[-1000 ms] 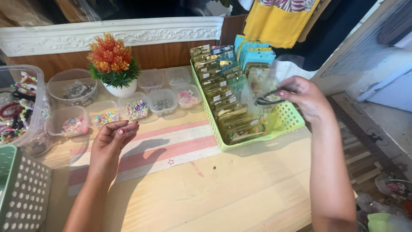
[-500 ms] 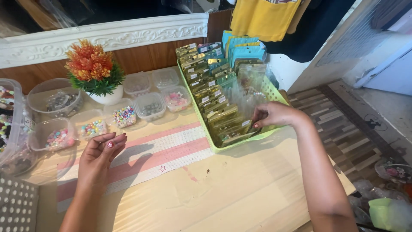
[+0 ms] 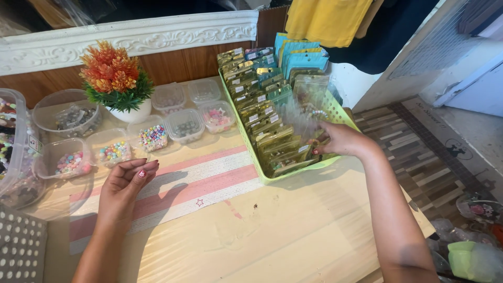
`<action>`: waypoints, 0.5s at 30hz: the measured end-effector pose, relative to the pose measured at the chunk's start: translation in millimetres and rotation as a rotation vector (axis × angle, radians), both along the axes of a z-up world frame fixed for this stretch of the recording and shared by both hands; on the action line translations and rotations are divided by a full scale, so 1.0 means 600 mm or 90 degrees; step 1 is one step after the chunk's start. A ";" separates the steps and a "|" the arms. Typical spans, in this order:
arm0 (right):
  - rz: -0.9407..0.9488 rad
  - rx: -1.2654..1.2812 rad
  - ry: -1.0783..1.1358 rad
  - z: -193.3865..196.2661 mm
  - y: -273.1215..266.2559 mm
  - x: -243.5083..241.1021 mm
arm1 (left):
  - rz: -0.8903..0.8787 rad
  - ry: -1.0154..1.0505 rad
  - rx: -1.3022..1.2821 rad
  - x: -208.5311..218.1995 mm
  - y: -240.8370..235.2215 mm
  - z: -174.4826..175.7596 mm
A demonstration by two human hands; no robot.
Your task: The person picks up bracelets from containers and places them into small plastic bags by hand.
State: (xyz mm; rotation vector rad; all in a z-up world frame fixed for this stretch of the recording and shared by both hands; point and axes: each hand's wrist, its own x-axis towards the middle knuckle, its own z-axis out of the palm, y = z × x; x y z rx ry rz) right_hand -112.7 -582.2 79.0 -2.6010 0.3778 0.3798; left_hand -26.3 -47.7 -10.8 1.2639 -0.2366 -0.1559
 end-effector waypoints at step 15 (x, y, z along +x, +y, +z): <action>-0.019 0.029 -0.032 -0.008 0.003 0.015 | -0.004 0.010 0.019 0.005 -0.001 -0.017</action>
